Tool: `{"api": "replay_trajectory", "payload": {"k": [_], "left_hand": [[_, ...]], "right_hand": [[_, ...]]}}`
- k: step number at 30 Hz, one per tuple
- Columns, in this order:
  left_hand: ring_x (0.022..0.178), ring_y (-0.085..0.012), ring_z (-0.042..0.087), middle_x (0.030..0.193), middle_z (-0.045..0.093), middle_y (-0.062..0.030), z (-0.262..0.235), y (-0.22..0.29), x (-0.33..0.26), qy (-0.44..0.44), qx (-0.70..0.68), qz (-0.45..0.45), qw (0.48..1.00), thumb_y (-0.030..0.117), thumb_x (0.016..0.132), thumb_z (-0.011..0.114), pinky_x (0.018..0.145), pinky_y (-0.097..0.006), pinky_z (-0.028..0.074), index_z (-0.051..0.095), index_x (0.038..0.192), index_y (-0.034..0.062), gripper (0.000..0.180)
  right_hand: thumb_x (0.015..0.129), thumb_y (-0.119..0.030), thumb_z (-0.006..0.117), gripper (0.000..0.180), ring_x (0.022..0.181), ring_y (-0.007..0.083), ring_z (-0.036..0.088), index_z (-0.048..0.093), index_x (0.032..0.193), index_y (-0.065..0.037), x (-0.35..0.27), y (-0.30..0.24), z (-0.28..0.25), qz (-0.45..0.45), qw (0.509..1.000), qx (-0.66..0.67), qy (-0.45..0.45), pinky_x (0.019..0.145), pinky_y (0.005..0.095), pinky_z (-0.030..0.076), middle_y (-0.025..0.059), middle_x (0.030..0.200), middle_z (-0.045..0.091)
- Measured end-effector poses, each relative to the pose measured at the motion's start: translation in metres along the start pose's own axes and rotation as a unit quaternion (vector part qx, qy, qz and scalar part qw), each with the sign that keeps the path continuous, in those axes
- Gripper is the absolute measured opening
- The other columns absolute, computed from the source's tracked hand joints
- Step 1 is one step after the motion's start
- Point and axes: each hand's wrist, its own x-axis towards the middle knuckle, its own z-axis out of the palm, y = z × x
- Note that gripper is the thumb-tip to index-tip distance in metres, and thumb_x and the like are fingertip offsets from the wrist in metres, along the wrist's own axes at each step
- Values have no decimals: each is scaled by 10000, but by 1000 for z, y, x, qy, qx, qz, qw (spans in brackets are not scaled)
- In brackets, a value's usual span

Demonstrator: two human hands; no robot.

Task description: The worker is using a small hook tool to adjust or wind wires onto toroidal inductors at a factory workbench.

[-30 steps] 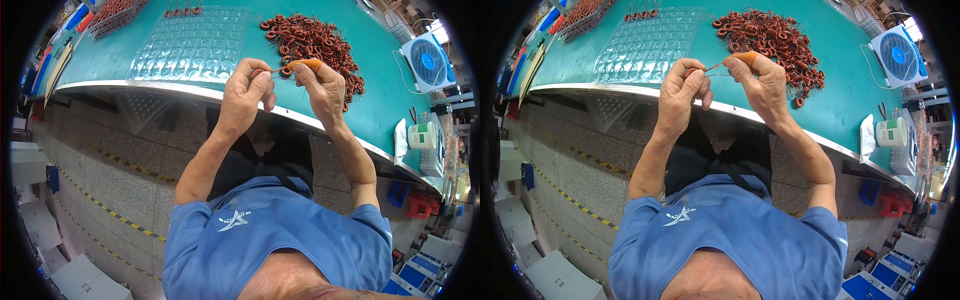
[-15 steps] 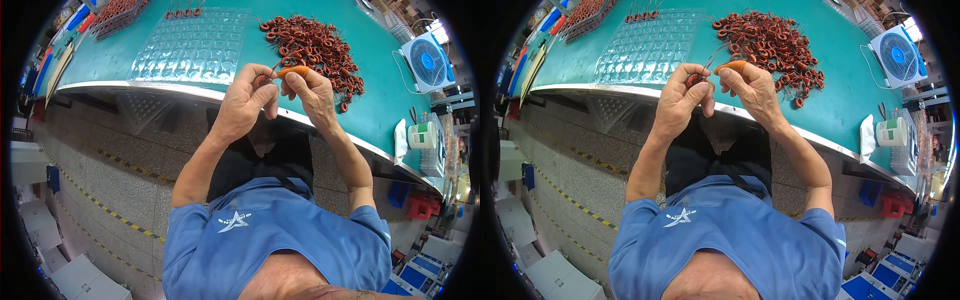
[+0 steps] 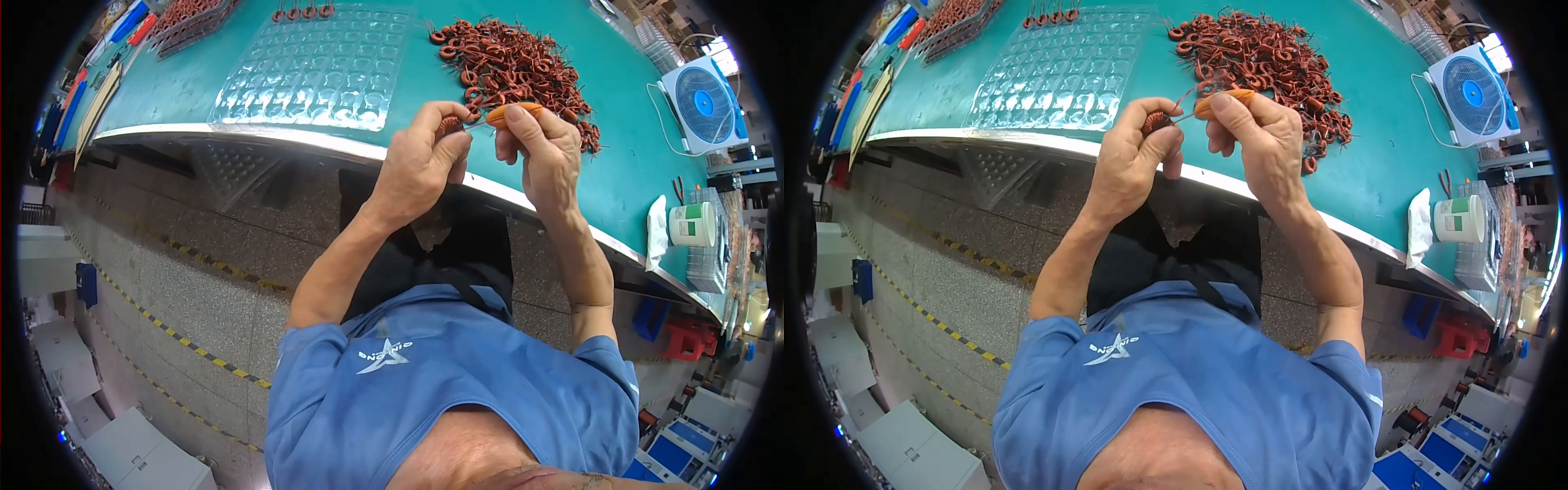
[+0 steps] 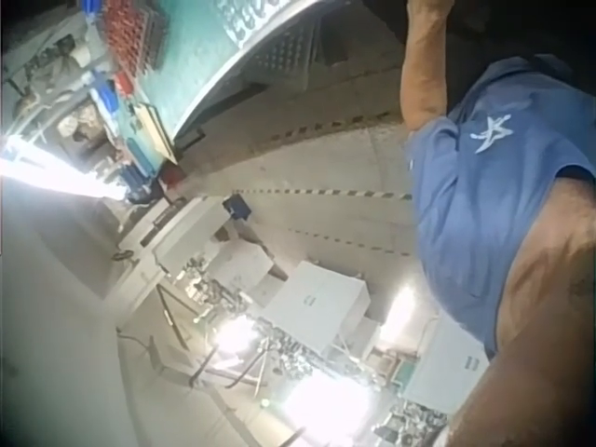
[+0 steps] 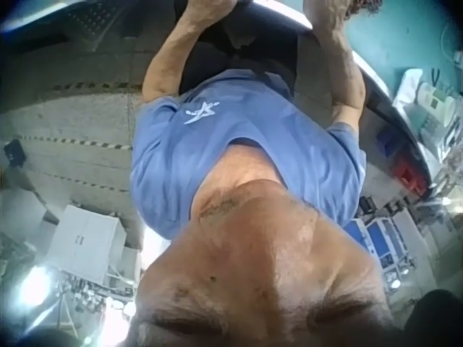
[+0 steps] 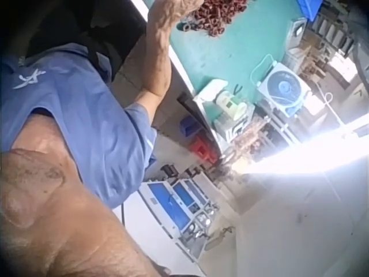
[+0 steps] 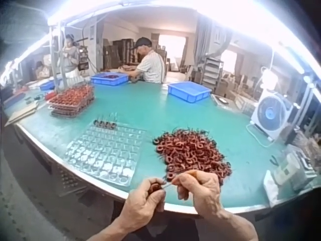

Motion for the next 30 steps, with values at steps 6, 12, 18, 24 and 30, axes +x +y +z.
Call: {"api": "replay_trajectory", "payload": {"k": [6, 12, 18, 24, 30], "left_hand": [[568, -89, 516, 741, 512, -16, -5, -5, -2, -68, -47, -33, 996, 161, 990, 527, 537, -214, 417, 509, 1177, 7, 243], [549, -114, 525, 727, 491, -30, -16, 2, -4, -158, -244, -132, 948, 193, 992, 522, 530, -230, 445, 497, 1207, 2, 289], [632, -114, 580, 714, 521, -28, -14, 1, -8, -144, -143, -79, 976, 207, 989, 536, 566, -242, 471, 494, 1196, -30, 317], [649, -107, 587, 745, 560, -33, -19, -3, -5, -106, -87, -78, 988, 273, 1006, 506, 573, -240, 477, 549, 1152, -35, 344], [548, -106, 562, 660, 544, -34, -26, -6, -10, -128, -184, -86, 971, 380, 1028, 419, 502, -224, 433, 537, 1147, -23, 437]], "right_hand": [[944, -230, 611, 255, 613, 74, 579, 697, 960, 10, 12, 5, -10, 11, 997, -26, -70, 532, 213, 438, 33, 702, 640], [868, -214, 726, 397, 742, 81, 606, 605, 1191, -18, 14, 10, -15, -59, 989, 85, -104, 619, 210, 464, 44, 891, 665], [857, -255, 739, 270, 624, 68, 591, 684, 945, -5, 16, 12, -18, -42, 997, 14, -66, 542, 200, 454, 29, 724, 661], [873, -209, 719, 230, 604, 91, 550, 653, 937, 2, 16, 14, -14, 3, 998, -20, -51, 537, 222, 408, 28, 673, 598], [879, -203, 711, 210, 547, 89, 514, 643, 897, -6, 14, 19, -10, 8, 997, 40, -66, 504, 226, 392, 18, 653, 577]]}}
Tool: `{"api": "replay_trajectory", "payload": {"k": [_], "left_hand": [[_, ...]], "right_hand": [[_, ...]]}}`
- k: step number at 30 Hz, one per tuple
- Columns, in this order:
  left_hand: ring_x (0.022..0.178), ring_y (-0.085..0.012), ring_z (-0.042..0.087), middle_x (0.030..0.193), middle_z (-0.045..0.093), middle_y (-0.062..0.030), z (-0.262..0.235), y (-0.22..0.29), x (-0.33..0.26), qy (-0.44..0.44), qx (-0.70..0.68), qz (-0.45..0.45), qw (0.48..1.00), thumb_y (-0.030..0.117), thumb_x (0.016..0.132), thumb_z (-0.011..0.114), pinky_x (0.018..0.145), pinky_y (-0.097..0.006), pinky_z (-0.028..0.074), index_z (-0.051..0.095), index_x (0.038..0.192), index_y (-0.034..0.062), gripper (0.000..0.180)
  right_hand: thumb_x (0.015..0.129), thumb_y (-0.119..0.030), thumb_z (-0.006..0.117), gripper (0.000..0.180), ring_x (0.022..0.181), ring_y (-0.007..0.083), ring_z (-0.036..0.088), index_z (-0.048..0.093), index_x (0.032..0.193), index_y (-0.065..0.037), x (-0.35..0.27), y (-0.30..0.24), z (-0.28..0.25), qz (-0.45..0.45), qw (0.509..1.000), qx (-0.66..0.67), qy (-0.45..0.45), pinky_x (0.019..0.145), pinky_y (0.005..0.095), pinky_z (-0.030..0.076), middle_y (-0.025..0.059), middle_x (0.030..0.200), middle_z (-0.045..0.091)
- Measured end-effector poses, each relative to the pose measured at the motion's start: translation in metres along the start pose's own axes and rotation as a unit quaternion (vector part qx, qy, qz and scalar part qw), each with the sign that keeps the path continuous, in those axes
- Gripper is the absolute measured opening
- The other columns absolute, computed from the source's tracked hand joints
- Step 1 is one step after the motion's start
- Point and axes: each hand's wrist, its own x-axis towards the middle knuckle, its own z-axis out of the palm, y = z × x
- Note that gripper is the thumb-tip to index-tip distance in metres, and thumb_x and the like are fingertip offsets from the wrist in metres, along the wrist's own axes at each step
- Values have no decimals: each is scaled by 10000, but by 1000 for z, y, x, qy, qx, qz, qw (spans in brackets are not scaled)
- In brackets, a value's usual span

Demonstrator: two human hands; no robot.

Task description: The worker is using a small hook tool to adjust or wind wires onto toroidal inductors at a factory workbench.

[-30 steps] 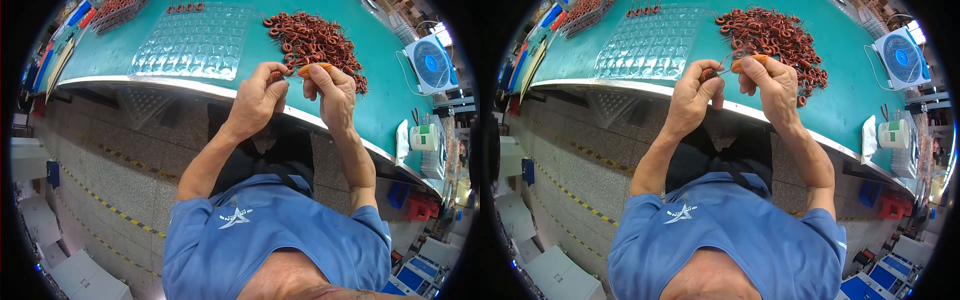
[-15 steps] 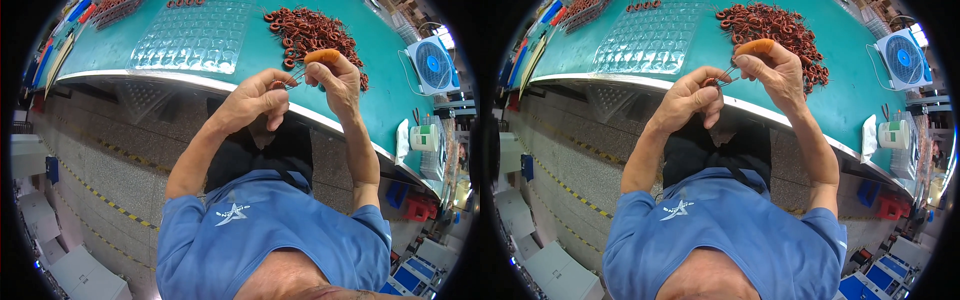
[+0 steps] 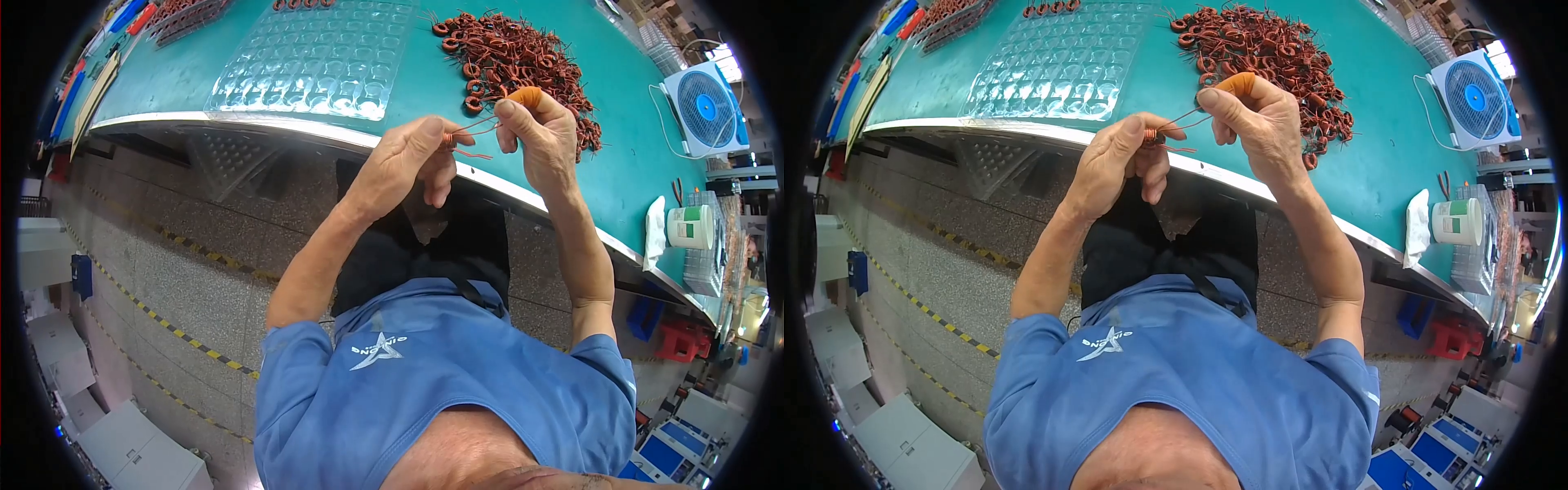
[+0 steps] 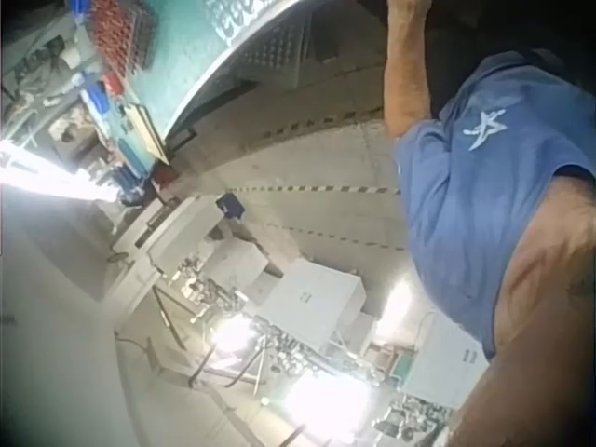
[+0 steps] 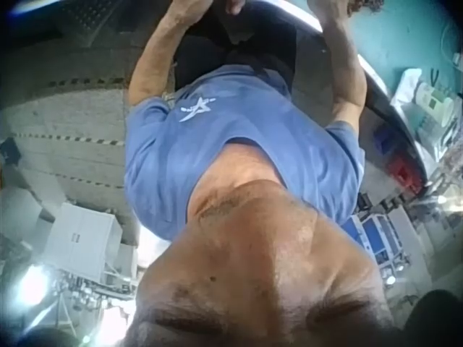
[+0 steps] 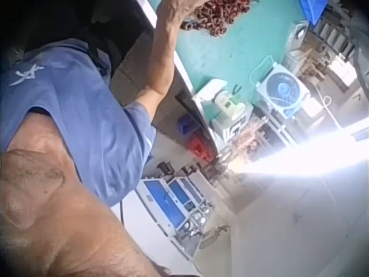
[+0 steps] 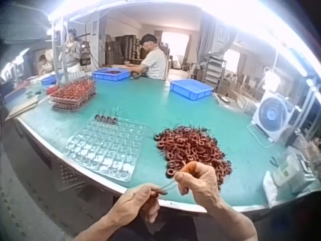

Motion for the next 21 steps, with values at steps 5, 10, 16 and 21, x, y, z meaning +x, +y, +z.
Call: {"api": "replay_trajectory", "payload": {"k": [5, 10, 16, 21], "left_hand": [[508, -103, 542, 610, 517, -25, 9, -4, -2, 19, 58, 51, 997, 357, 1024, 440, 472, -221, 411, 491, 1187, -2, 398], [486, -104, 521, 588, 494, -20, 9, -6, 0, 58, 51, 72, 994, 319, 1015, 477, 452, -225, 399, 500, 1140, 7, 337], [474, -109, 508, 569, 460, -17, 16, -6, 0, 102, -20, 69, 992, 266, 1012, 489, 446, -230, 394, 529, 1054, 2, 270], [513, -150, 519, 610, 453, -40, 16, -13, 8, 123, -6, 116, 986, 262, 1007, 491, 465, -245, 404, 542, 1065, -13, 285]], "right_hand": [[868, -248, 727, 257, 507, 80, 512, 648, 891, -4, 0, 5, 8, 36, 994, 93, 39, 482, 212, 388, 10, 600, 566], [869, -206, 726, 248, 520, 81, 532, 641, 924, 19, -4, -1, 16, -7, 996, 59, 63, 485, 208, 404, 26, 630, 592], [865, -144, 728, 229, 600, 73, 573, 634, 990, 23, -13, -4, 22, -109, 987, -52, 103, 546, 194, 452, 47, 755, 652], [852, -162, 742, 346, 705, 94, 607, 600, 1110, 21, -11, 3, 20, -75, 992, 88, 45, 627, 215, 474, 53, 830, 654]]}}
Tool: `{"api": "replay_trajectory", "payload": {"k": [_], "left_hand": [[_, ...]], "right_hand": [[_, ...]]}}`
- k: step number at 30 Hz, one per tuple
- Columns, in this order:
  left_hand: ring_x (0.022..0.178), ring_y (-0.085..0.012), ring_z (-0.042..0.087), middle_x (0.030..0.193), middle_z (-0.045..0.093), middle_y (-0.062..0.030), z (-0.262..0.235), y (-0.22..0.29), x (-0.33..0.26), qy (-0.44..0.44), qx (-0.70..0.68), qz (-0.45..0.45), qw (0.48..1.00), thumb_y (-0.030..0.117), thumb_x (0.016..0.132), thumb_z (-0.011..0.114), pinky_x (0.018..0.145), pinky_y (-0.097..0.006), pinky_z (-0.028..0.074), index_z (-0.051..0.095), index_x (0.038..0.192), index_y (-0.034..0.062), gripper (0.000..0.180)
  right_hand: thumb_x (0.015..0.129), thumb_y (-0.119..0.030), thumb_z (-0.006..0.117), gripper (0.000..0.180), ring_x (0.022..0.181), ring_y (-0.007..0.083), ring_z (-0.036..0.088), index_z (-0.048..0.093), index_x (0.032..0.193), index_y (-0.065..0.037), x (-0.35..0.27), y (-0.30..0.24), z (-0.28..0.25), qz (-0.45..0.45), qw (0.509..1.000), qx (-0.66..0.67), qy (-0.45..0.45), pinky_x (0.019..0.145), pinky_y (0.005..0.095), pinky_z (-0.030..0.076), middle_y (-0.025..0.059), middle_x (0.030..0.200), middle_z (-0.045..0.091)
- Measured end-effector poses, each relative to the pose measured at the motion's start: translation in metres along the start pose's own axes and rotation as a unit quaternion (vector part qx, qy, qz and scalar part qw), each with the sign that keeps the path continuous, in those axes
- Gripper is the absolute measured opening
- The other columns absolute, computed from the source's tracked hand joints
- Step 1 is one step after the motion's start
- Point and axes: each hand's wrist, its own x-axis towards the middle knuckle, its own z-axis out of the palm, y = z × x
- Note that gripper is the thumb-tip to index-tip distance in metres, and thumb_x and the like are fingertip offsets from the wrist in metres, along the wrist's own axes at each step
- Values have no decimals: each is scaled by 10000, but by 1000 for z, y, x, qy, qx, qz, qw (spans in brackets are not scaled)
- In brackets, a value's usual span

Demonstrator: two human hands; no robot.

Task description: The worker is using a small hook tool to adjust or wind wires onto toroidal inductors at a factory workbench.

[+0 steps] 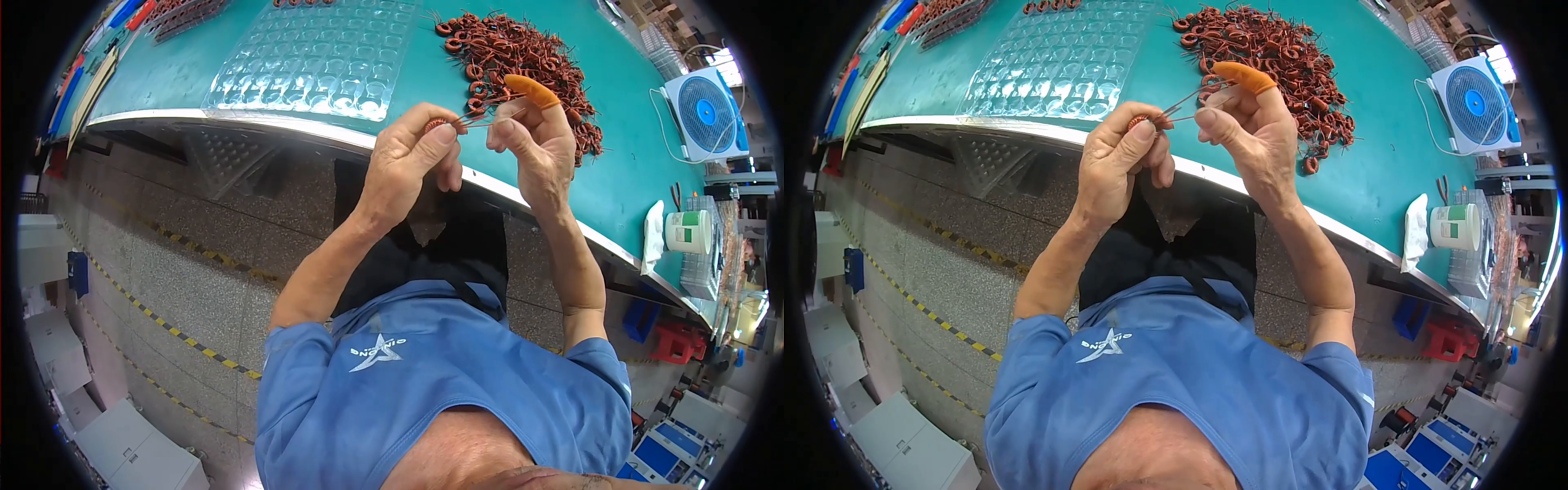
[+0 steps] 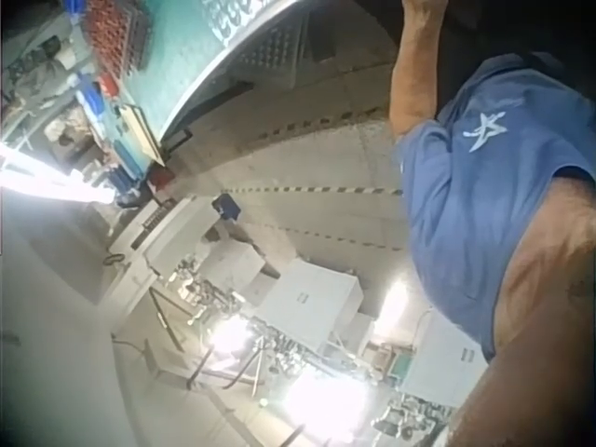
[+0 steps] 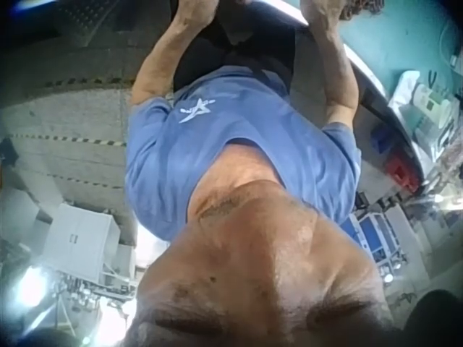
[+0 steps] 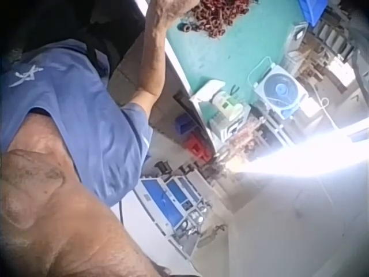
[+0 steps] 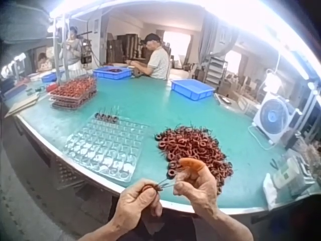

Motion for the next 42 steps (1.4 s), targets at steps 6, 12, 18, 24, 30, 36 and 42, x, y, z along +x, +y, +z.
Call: {"api": "replay_trajectory", "payload": {"k": [6, 12, 18, 24, 30, 36, 42], "left_hand": [[507, -128, 476, 635, 445, -29, -1, 4, -3, -13, -45, -33, 998, 238, 1003, 500, 461, -256, 417, 548, 1061, -9, 258], [485, -93, 403, 620, 406, -7, 3, 2, -3, 12, -17, -40, 999, 217, 1002, 500, 449, -239, 402, 546, 1036, -13, 237], [480, -82, 375, 613, 393, 9, 7, 2, -5, 9, -65, -80, 995, 212, 1000, 500, 441, -227, 373, 548, 998, -3, 221], [473, -84, 386, 581, 374, 15, 4, -2, 1, 37, 12, -95, 995, 208, 998, 502, 453, -227, 365, 553, 976, 9, 206], [516, -97, 475, 600, 460, -7, 2, -9, 2, 39, 62, -71, 995, 222, 1004, 492, 492, -234, 391, 557, 988, 17, 215], [570, -95, 535, 631, 536, -24, -1, -9, 5, 52, 194, 22, 979, 190, 1003, 489, 533, -239, 423, 560, 1013, 4, 200], [571, -122, 593, 633, 596, -57, -5, -3, 7, 85, 254, 38, 963, 133, 960, 549, 533, -266, 462, 572, 971, -8, 144]], "right_hand": [[834, -165, 761, 326, 712, 97, 615, 635, 1066, 26, 0, 5, -3, 74, 997, -34, -16, 630, 222, 484, 54, 821, 662], [868, -167, 727, 280, 684, 92, 601, 652, 1043, 38, -6, 6, 8, -42, 980, -184, 56, 633, 218, 488, 49, 810, 667], [918, -168, 665, 225, 643, 92, 579, 661, 1010, 37, -5, 10, 8, 4, 998, -8, 64, 621, 218, 468, 30, 714, 622], [946, -175, 615, 210, 585, 68, 528, 661, 960, 29, 1, 14, -1, 33, 997, -48, 42, 546, 213, 417, 19, 656, 591], [955, -166, 583, 206, 571, 68, 517, 654, 946, 27, 4, 13, -1, 45, 994, -84, 44, 535, 211, 410, 16, 644, 577], [991, -218, 539, 266, 574, 82, 538, 644, 972, 26, 9, 16, 1, 55, 990, -29, 124, 530, 219, 418, 26, 681, 592], [997, -281, 532, 328, 587, 97, 528, 638, 958, 27, -2, 15, -12, 107, 991, -77, 1, 545, 225, 413, 28, 649, 565]]}}
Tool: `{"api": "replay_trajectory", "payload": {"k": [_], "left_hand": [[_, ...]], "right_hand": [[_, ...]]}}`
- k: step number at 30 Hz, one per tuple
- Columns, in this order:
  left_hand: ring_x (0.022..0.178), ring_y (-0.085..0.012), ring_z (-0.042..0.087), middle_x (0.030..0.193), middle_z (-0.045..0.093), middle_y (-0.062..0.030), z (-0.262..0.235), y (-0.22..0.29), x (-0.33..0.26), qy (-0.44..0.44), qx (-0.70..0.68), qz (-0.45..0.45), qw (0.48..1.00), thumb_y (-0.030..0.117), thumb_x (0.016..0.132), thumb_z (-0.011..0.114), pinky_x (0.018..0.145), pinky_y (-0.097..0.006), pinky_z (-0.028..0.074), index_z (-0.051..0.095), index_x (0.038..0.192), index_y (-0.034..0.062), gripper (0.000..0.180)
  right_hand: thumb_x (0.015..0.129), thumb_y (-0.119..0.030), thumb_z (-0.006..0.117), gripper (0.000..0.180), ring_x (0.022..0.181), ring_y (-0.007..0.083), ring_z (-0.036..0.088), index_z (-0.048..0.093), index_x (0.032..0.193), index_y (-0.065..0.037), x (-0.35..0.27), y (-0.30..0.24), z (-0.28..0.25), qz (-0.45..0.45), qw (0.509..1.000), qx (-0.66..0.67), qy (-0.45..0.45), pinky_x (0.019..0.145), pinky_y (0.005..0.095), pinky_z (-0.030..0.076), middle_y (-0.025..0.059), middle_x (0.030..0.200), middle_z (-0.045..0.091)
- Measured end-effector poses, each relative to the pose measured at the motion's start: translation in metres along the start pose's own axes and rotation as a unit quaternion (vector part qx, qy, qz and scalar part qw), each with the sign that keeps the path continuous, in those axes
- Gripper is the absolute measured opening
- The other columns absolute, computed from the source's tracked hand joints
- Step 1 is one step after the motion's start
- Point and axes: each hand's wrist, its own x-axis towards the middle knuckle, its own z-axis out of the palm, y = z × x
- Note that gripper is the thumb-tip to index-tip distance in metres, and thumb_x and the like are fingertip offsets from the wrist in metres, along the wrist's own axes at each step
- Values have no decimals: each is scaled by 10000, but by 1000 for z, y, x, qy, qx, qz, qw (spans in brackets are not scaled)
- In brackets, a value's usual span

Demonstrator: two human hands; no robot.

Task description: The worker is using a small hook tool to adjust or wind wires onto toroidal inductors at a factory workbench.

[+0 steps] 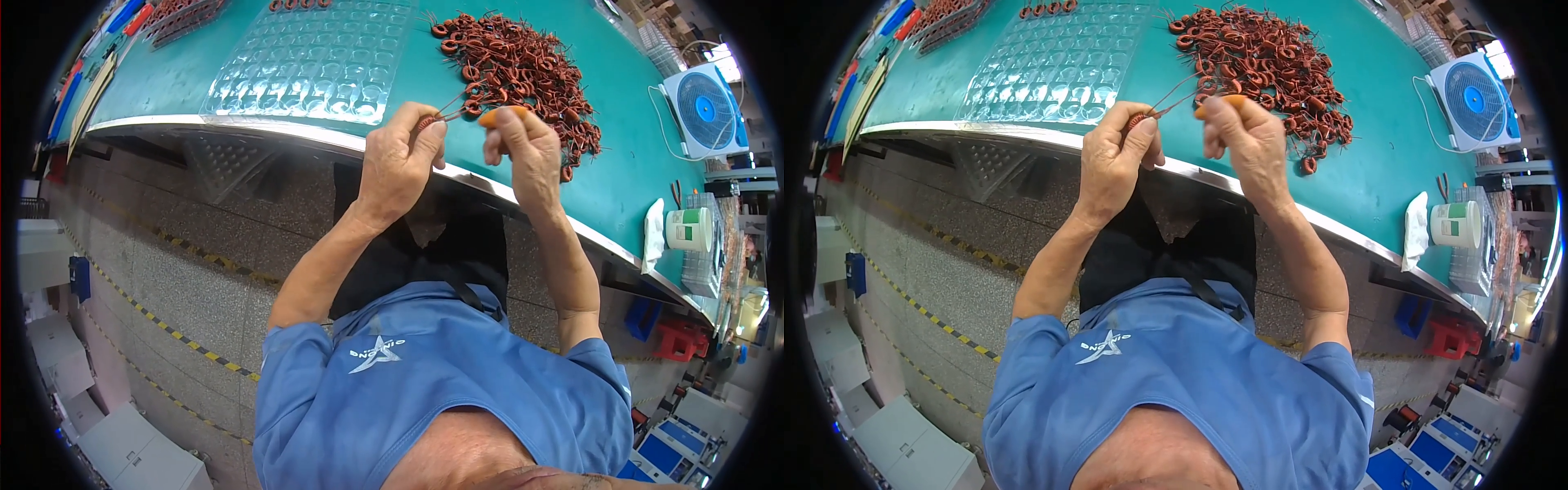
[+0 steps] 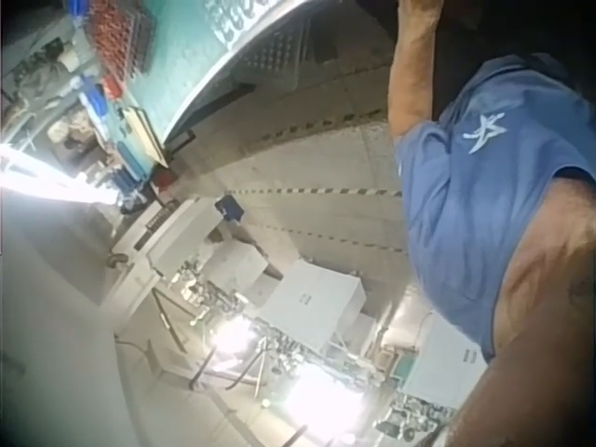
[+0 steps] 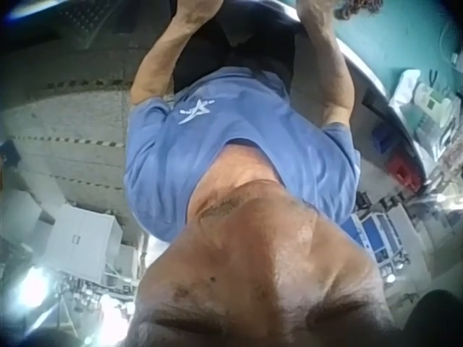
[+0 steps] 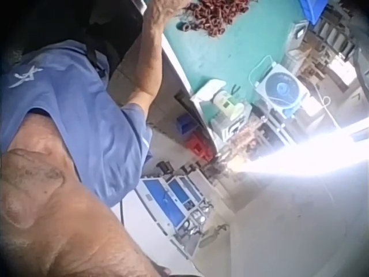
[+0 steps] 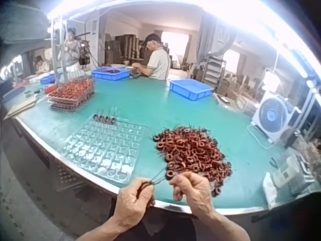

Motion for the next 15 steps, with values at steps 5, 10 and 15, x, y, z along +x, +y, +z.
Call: {"api": "replay_trajectory", "payload": {"k": [5, 10, 15], "left_hand": [[758, -339, 664, 851, 652, -183, 6, -8, 3, 0, 168, 156, 973, 80, 880, 645, 615, -353, 513, 579, 1039, 12, 185], [782, -277, 682, 875, 656, -159, 6, -9, 2, 18, 144, 165, 976, 96, 887, 654, 637, -352, 521, 564, 1115, 31, 253], [739, -113, 626, 857, 634, -64, -6, -17, 3, -59, 87, 99, 990, 104, 904, 662, 657, -261, 522, 559, 1167, 25, 294]], "right_hand": [[958, -229, 608, 248, 578, 90, 514, 649, 924, 13, 2, -5, 8, 20, 998, -16, -49, 546, 227, 419, 21, 650, 570], [935, -214, 642, 220, 571, 82, 511, 652, 906, 4, 5, -6, 8, 23, 999, -21, -37, 542, 221, 415, 17, 643, 570], [918, -258, 660, 259, 553, 82, 513, 655, 874, -3, 6, -1, 1, 75, 996, -10, -52, 531, 214, 399, 15, 642, 574]]}}
